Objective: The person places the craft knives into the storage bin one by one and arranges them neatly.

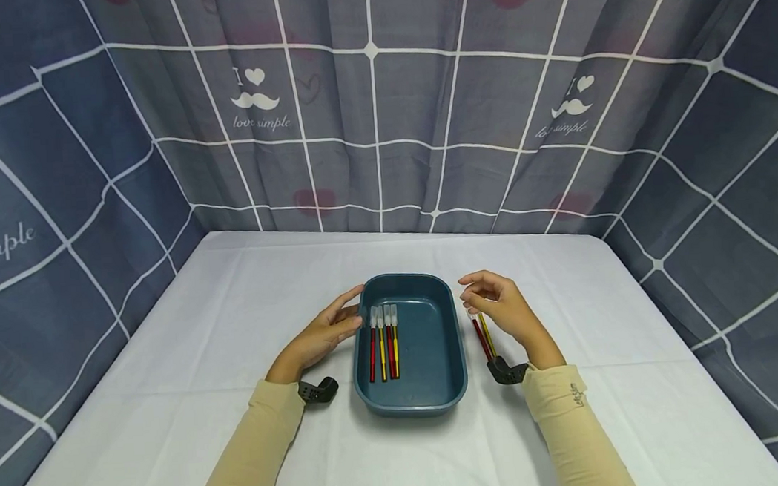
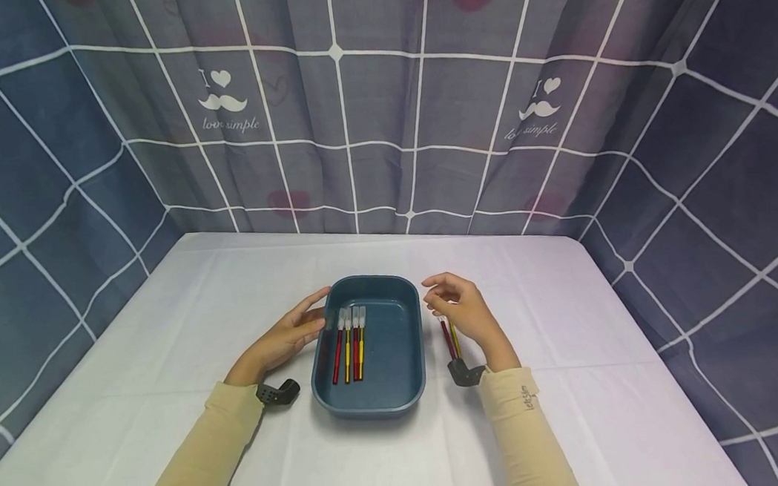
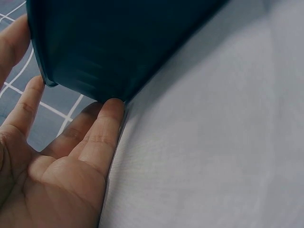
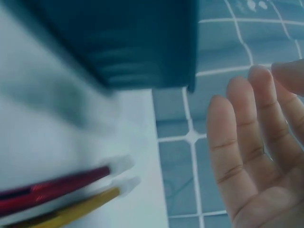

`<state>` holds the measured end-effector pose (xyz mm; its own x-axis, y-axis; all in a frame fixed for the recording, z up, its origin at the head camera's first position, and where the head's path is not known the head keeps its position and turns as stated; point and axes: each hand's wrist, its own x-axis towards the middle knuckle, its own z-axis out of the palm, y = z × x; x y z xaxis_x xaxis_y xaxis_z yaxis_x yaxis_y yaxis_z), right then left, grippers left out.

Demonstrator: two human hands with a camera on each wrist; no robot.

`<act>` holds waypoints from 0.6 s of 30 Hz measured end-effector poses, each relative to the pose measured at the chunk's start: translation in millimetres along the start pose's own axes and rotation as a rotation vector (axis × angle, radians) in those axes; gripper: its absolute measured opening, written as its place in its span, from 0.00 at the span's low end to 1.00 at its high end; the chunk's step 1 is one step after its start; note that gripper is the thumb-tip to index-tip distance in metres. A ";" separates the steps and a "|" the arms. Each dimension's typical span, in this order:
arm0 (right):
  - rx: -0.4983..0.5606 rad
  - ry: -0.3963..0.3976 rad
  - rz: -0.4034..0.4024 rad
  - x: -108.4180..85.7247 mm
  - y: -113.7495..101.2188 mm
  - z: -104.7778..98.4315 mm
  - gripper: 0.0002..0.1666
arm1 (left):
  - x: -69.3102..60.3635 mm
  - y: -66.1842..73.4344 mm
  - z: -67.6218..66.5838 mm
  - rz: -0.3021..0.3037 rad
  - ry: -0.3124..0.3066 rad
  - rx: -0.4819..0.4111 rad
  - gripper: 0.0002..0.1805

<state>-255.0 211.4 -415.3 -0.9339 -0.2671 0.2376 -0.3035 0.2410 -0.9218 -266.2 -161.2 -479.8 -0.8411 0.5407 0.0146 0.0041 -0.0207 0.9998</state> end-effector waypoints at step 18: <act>0.045 0.057 0.158 -11.7 38.8 -15.2 0.21 | 0.6 -1.3 -0.3 0.000 0.001 -0.002 0.40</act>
<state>-258.7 238.0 -449.2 -0.9788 -0.1760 0.1044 -0.1446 0.2337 -0.9615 -266.9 -161.2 -481.0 -0.8416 0.5399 0.0144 0.0029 -0.0222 0.9997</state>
